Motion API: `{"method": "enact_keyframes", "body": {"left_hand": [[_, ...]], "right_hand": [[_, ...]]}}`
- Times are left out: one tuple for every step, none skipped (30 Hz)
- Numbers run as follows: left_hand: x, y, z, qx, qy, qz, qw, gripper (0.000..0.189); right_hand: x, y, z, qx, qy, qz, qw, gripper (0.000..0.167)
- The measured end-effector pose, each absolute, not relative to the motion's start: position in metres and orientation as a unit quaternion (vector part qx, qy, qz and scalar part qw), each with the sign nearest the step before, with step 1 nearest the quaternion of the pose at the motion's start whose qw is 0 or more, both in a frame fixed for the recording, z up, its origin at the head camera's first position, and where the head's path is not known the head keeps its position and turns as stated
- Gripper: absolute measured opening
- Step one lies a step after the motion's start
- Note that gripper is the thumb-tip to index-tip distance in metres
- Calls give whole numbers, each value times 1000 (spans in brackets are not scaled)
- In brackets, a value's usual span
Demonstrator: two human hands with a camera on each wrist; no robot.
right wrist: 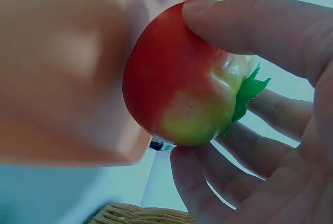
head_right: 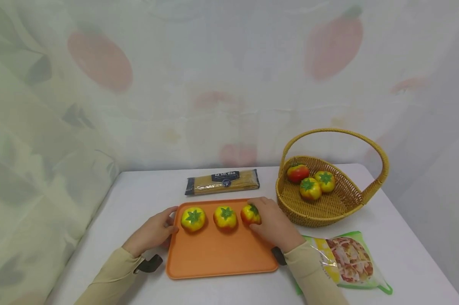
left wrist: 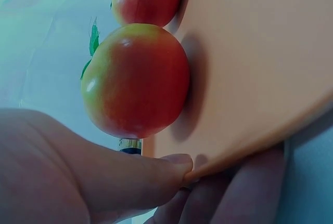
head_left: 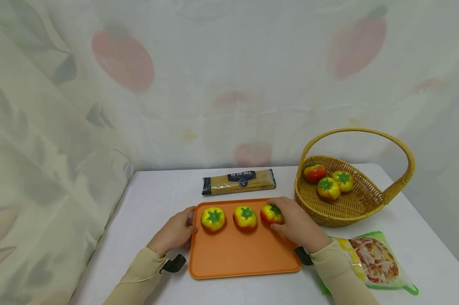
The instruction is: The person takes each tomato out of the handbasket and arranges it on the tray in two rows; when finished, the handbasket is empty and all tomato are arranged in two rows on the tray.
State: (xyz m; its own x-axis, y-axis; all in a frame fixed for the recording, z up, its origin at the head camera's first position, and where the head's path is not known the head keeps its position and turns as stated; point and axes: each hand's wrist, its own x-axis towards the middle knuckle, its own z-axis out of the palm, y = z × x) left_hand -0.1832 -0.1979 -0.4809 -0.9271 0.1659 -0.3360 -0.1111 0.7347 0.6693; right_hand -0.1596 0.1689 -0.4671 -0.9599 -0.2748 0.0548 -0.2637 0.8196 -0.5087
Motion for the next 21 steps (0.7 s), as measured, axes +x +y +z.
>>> {"method": "enact_keyframes", "body": {"left_hand": [[-183,-198,-481,16,912,363,190,72],[-183,-198,-481,16,912,361,191,72],[-183,-198,-481,17,913,360,192,72],[-183,-198,-481,17,913,359,193,72],[-183,-198,-481,16,913,358,193,72],[-183,-198,-481,16,913,358,194,72],[-183,-198,-481,16,914,357,194,72],[-183,-198,-481,16,914,357,194,72],[-184,-198,-482,16,914,357,194,72],[-184,-199,-482,15,913,357,195,72],[-184,-199,-482,15,913,357,195,72],[-185,-199,-483,16,913,358,195,72],[-185,-199,-484,15,913,358,195,73],[-185,-199,-484,15,913,358,195,73],[-185,-199,-484,15,913,359,195,73],[-185,-199,-484,15,913,359,194,73],[-185,-199,-484,15,913,359,194,73],[-185,-199,-484,14,913,359,194,73],[-185,-199,-484,14,913,359,194,73],[-185,-199,-483,14,913,359,194,73],[-186,-199,-483,15,914,358,193,73]], "right_hand": [[-160,169,-468,-142,954,-264,11,63],[-160,168,-468,-143,954,-262,10,63],[-159,168,-468,-141,955,-261,11,63],[-159,168,-468,-141,955,-260,11,63],[-159,167,-468,-138,955,-261,12,63],[-159,167,-468,-136,956,-260,14,63],[-159,167,-467,-134,956,-260,16,63],[-159,167,-466,-132,956,-260,18,63],[-159,167,-466,-131,956,-260,20,63],[-159,167,-465,-130,956,-260,22,63],[-158,167,-465,-130,956,-260,23,63],[-158,167,-464,-130,957,-260,23,62],[-158,167,-464,-131,956,-260,22,62],[-158,167,-464,-132,956,-261,20,62],[-159,167,-464,-134,956,-260,17,61],[-159,168,-464,-133,956,-260,16,61],[-159,168,-464,-134,956,-260,13,61],[-160,167,-464,-135,956,-261,12,62],[-160,167,-464,-136,956,-261,11,62],[-160,167,-464,-136,956,-261,11,62],[-160,167,-465,-135,956,-261,11,63]]}}
